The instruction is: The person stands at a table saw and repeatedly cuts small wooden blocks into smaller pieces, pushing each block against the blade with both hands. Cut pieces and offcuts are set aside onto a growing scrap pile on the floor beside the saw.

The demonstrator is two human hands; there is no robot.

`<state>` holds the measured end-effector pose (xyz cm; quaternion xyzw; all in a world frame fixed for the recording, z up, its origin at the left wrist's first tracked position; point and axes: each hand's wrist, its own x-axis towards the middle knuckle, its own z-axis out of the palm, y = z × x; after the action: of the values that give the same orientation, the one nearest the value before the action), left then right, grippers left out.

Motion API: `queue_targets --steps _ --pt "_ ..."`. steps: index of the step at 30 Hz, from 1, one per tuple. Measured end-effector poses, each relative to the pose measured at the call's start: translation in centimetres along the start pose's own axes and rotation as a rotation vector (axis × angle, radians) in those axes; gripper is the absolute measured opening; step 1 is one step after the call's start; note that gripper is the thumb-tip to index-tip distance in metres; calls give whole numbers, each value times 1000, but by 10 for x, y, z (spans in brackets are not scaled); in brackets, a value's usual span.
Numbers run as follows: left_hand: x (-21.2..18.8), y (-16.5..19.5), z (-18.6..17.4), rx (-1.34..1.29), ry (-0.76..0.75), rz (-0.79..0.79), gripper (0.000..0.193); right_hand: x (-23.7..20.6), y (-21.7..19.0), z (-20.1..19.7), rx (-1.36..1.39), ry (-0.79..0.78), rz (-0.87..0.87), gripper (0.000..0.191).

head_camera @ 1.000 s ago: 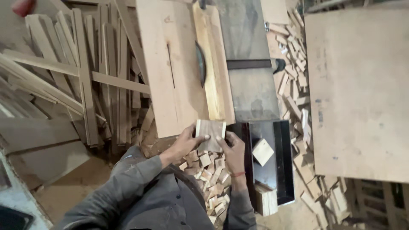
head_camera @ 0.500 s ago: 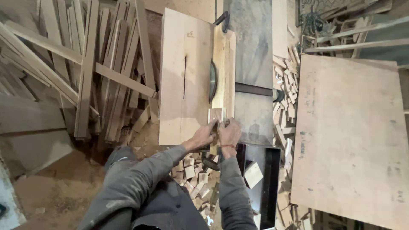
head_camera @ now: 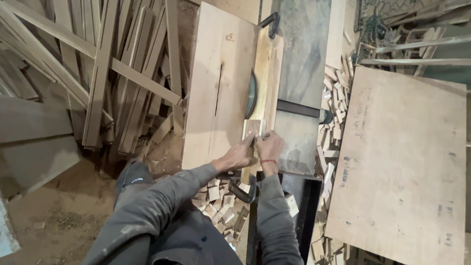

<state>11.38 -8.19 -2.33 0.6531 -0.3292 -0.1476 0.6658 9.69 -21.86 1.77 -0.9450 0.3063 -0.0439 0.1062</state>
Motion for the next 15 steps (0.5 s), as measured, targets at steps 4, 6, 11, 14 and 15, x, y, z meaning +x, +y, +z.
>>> queue_targets --steps 4,6,11,14,15 --pt "12 -1 -5 -135 -96 -241 91 14 -6 2 -4 39 4 29" --pt "15 2 -10 -209 -121 -317 84 18 -8 4 22 54 8 28" --pt "25 1 -14 -203 -75 -258 81 24 -15 2 48 62 13 26" --pt "31 -4 -8 -150 -49 -236 78 28 -20 0 -13 91 10 27" --pt "32 -5 -6 -134 -38 -223 76 30 -22 -1 -17 86 21 27"
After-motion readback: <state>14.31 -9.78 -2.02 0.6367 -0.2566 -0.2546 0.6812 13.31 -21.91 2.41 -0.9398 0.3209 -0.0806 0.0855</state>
